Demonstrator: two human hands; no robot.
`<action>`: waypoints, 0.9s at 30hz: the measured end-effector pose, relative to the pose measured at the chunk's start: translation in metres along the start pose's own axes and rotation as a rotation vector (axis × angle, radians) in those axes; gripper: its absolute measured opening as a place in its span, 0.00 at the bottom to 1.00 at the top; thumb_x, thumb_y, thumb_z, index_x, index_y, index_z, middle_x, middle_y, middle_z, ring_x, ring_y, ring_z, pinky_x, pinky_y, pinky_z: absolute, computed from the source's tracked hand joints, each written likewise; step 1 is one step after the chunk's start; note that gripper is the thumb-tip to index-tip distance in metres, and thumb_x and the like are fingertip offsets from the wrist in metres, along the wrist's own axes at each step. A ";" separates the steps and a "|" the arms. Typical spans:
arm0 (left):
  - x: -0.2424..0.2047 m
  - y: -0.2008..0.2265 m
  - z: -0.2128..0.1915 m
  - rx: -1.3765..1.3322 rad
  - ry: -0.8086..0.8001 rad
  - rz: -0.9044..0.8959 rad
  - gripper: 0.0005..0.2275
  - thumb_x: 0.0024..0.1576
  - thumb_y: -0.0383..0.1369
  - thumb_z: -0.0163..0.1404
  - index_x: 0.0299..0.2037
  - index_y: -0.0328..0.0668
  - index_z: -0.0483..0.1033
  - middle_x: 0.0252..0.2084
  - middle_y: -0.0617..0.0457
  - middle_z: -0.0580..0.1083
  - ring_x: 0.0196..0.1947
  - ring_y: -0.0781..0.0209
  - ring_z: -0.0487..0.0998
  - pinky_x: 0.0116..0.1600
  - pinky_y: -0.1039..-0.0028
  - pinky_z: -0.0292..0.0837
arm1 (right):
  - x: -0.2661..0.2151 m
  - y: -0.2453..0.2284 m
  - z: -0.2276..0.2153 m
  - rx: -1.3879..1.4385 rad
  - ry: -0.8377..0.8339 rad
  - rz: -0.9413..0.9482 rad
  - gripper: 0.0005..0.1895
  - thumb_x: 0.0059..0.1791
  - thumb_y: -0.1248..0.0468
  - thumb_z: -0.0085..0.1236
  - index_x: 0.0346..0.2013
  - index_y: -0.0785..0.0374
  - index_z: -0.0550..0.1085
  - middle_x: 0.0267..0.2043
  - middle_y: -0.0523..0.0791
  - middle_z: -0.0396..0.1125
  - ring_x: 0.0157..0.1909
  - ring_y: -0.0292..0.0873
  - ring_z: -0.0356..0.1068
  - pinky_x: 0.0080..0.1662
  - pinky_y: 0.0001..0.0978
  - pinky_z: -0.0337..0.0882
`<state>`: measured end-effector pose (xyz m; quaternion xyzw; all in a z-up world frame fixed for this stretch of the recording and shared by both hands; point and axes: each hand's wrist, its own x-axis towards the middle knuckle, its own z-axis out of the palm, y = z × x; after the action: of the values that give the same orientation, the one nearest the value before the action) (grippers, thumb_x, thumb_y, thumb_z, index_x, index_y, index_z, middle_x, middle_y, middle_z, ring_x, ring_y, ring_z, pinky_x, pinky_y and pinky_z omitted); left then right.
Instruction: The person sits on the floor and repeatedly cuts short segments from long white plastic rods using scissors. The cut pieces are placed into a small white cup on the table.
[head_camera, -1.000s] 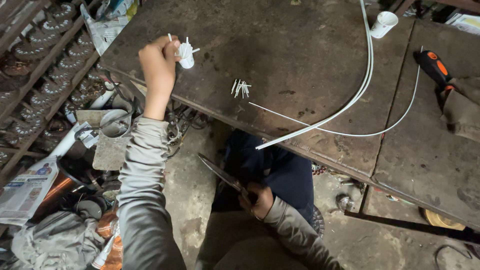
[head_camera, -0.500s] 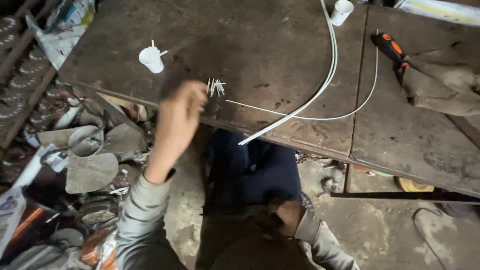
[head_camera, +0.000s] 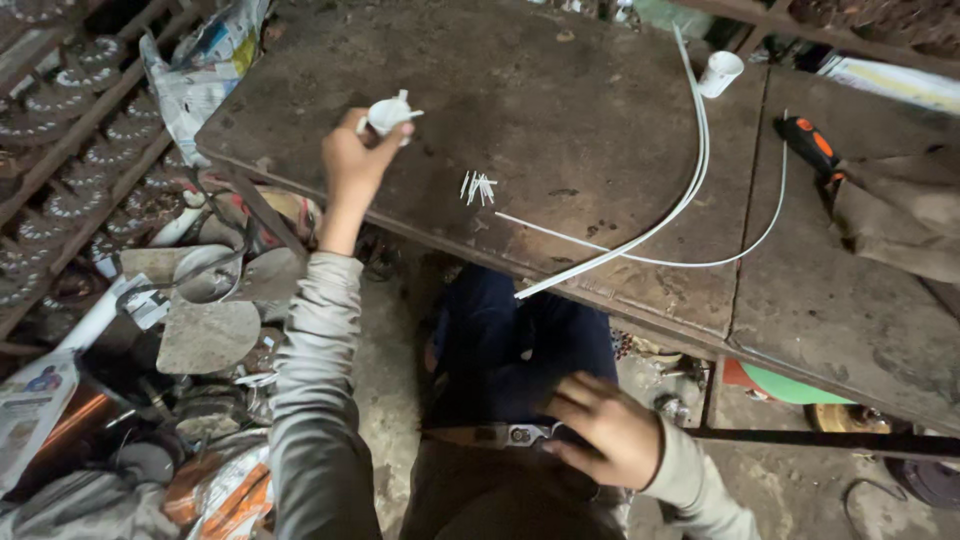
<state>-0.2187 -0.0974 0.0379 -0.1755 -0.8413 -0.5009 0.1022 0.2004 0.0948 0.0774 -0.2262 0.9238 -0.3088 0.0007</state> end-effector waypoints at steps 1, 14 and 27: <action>0.001 0.005 0.011 -0.193 -0.053 0.111 0.19 0.57 0.42 0.66 0.48 0.35 0.79 0.38 0.50 0.82 0.36 0.67 0.81 0.41 0.78 0.72 | 0.007 -0.005 -0.016 -0.016 0.031 -0.051 0.19 0.42 0.62 0.66 0.44 0.67 0.74 0.43 0.52 0.68 0.45 0.55 0.68 0.46 0.45 0.71; -0.001 0.043 0.107 -0.372 -0.375 0.328 0.16 0.57 0.35 0.66 0.52 0.37 0.82 0.30 0.59 0.77 0.25 0.78 0.63 0.29 0.78 0.59 | 0.164 0.162 -0.135 -0.106 0.481 0.102 0.23 0.47 0.60 0.69 0.53 0.67 0.74 0.42 0.50 0.68 0.38 0.44 0.72 0.38 0.35 0.73; -0.001 0.050 0.102 -0.292 -0.570 0.337 0.20 0.55 0.36 0.64 0.55 0.38 0.78 0.36 0.58 0.82 0.34 0.78 0.78 0.39 0.81 0.73 | 0.200 0.216 -0.099 0.290 0.555 0.191 0.09 0.53 0.73 0.63 0.49 0.71 0.77 0.37 0.47 0.75 0.35 0.35 0.73 0.39 0.31 0.73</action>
<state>-0.1978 0.0137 0.0290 -0.4571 -0.7149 -0.5229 -0.0814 -0.0832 0.2208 0.0617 -0.0430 0.8523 -0.4854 -0.1901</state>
